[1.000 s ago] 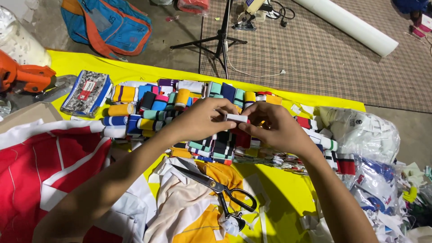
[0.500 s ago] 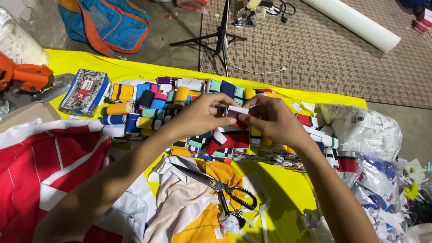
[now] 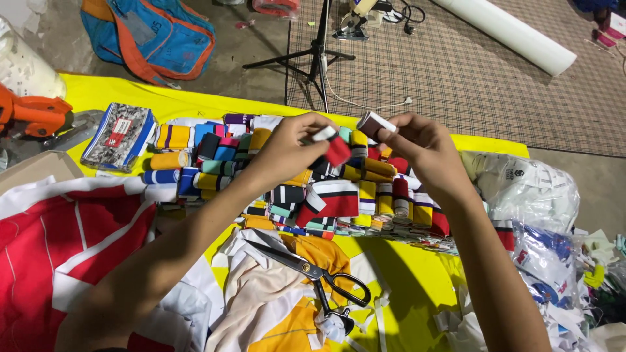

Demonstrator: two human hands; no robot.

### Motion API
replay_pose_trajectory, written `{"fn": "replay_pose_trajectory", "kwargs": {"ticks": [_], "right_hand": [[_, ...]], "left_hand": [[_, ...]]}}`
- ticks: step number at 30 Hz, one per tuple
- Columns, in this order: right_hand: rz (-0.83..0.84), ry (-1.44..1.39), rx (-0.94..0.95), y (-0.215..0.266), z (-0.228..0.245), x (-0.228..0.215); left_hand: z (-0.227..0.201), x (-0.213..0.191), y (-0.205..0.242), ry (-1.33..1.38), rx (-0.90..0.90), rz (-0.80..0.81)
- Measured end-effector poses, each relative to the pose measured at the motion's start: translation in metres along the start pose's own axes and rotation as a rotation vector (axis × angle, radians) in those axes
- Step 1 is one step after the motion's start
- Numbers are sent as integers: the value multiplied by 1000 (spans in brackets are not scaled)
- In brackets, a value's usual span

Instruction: The person folds and rolls small pieces of fabric into cylindrical shapes, stacking them on a yellow table. They then use scissors to cut a piece of white fabric from a larger yellow and white garment.

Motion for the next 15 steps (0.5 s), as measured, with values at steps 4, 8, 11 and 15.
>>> {"fn": "replay_pose_trajectory", "kwargs": {"ticks": [4, 8, 11, 15], "right_hand": [[46, 131, -9, 1, -5, -6], [129, 252, 65, -9, -11, 4], [160, 270, 74, -19, -7, 12], [129, 303, 77, -27, -12, 26]], "left_hand": [[10, -11, -1, -28, -42, -87], [13, -17, -10, -171, -54, -107], [19, -19, -20, -246, -71, -98], [25, -11, -14, -389, -82, -50]]}}
Point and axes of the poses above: each hand's wrist, its own y-axis away from the middle knuckle, its own x-axis out of the palm, z = x × y, the point moved 6 cm from there along -y, towards the middle knuckle, and after that the axes turned 9 degrees about y, right-handed, at the moved point
